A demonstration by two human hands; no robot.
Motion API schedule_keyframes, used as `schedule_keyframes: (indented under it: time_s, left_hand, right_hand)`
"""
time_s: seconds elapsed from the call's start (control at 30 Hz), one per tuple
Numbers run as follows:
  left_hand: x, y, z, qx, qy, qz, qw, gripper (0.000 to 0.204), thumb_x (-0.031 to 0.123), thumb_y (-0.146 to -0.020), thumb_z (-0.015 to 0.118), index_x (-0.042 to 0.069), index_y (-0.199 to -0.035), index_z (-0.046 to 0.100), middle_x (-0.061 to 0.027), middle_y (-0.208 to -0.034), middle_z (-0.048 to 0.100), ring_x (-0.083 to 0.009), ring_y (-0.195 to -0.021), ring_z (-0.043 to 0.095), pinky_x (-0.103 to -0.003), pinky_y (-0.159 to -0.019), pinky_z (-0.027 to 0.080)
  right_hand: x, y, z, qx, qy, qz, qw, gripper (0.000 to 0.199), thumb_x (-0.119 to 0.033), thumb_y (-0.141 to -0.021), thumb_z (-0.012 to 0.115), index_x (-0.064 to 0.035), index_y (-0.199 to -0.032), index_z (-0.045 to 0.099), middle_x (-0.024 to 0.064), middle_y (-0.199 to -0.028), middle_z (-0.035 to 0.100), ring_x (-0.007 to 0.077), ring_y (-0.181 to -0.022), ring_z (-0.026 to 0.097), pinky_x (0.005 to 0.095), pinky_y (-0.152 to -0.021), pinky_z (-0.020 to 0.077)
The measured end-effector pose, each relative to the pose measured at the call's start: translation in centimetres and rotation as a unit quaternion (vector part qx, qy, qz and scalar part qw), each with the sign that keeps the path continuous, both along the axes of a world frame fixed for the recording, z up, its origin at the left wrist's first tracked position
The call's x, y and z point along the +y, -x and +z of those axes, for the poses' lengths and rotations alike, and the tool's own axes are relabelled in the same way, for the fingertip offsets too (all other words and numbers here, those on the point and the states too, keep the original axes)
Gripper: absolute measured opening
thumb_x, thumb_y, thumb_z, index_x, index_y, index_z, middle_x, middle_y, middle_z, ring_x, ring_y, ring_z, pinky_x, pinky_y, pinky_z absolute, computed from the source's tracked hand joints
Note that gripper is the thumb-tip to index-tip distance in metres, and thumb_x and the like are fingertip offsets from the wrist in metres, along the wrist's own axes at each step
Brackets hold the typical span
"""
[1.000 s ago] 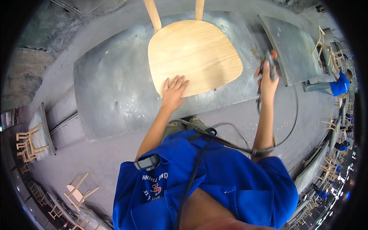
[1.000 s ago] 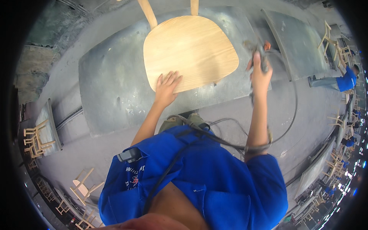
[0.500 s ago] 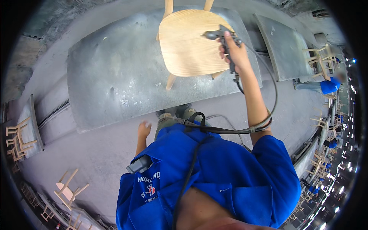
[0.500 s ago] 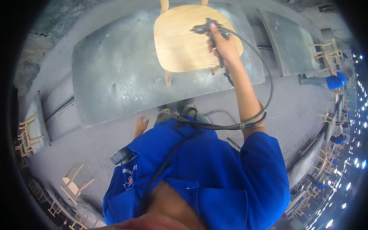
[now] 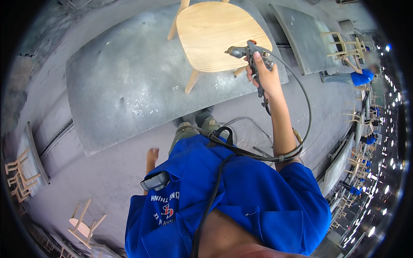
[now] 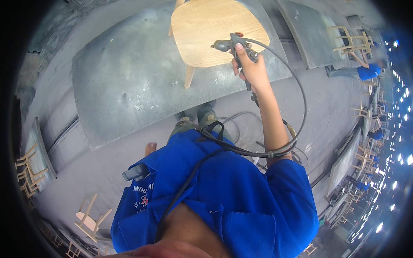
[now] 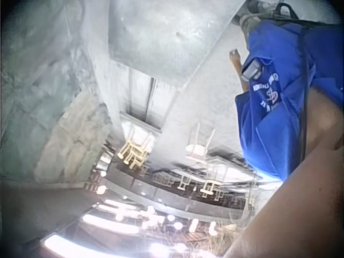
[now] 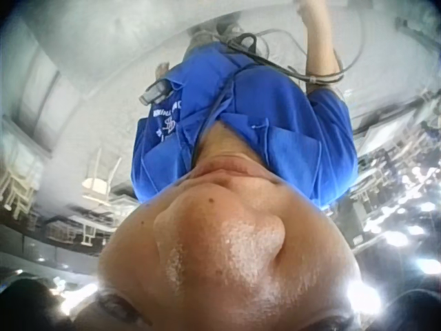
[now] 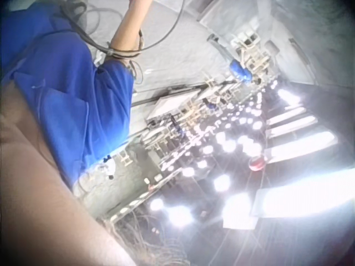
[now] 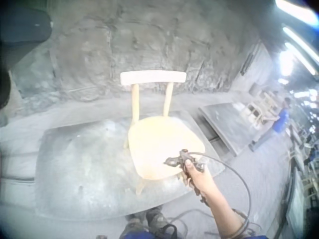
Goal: The person uses a spray gun to apply finish to wooden chairs in a factory. They rotate each chair to coat all sides, then place it on a metal platform. Other workers in blue shirts are visible in the background.
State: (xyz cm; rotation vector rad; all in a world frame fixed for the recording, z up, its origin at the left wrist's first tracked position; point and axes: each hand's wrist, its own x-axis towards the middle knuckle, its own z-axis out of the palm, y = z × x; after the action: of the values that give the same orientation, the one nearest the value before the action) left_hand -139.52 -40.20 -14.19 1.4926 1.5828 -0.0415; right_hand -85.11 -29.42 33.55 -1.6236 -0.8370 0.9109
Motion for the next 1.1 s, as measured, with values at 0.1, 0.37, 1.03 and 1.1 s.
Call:
schedule_keyframes:
  time_s: [0.1, 0.37, 1.03, 1.1]
  left_hand:
    - [8.0, -7.4, 4.1, -0.111, -0.050, 0.053, 0.991, 0.040, 0.037, -0.100, 0.056, 0.002, -0.117, 0.068, -0.0117, -0.102, 0.071, -0.0211, -0.091, 0.065, -0.036, -0.081, 0.051]
    - [7.9, -14.7, 8.3, -0.292, -0.037, 0.093, 0.951, 0.033, 0.027, -0.099, 0.061, 0.000, -0.118, 0.069, -0.0122, -0.107, 0.074, -0.0204, -0.098, 0.069, -0.034, -0.089, 0.052]
    - [-12.3, -14.4, 4.4, -0.139, 0.145, 0.236, 0.951, 0.035, 0.030, -0.097, 0.062, 0.001, -0.116, 0.070, -0.0155, -0.096, 0.074, -0.0231, -0.086, 0.072, -0.035, -0.075, 0.057]
    - [-11.8, -15.5, 4.2, -0.072, 0.045, 0.097, 0.992, 0.034, 0.031, -0.096, 0.063, 0.003, -0.116, 0.071, -0.0146, -0.094, 0.074, -0.0229, -0.086, 0.072, -0.035, -0.077, 0.057]
  right_hand:
    - [-1.0, -0.5, 0.1, -0.038, 0.003, -0.049, 0.998, 0.045, -0.050, -0.098, 0.066, -0.0056, -0.093, 0.069, -0.0004, -0.061, 0.059, 0.0069, -0.048, 0.053, 0.0224, -0.039, 0.0323]
    - [-4.9, -6.2, 1.0, -0.250, 0.016, -0.217, 0.944, 0.047, -0.044, -0.099, 0.067, -0.0060, -0.072, 0.063, -0.0022, -0.057, 0.054, 0.0073, -0.050, 0.050, 0.0263, -0.048, 0.0388]
    - [-15.7, -11.3, -2.9, -0.148, 0.045, -0.153, 0.976, 0.037, -0.036, -0.101, 0.067, -0.0045, -0.082, 0.065, -0.0025, -0.064, 0.055, 0.0059, -0.057, 0.051, 0.0241, -0.053, 0.0402]
    - [-16.1, -8.3, -3.9, -0.074, 0.045, -0.093, 0.992, 0.033, -0.031, -0.102, 0.065, -0.0048, -0.082, 0.065, -0.0029, -0.065, 0.056, 0.0060, -0.058, 0.051, 0.0241, -0.054, 0.0408]
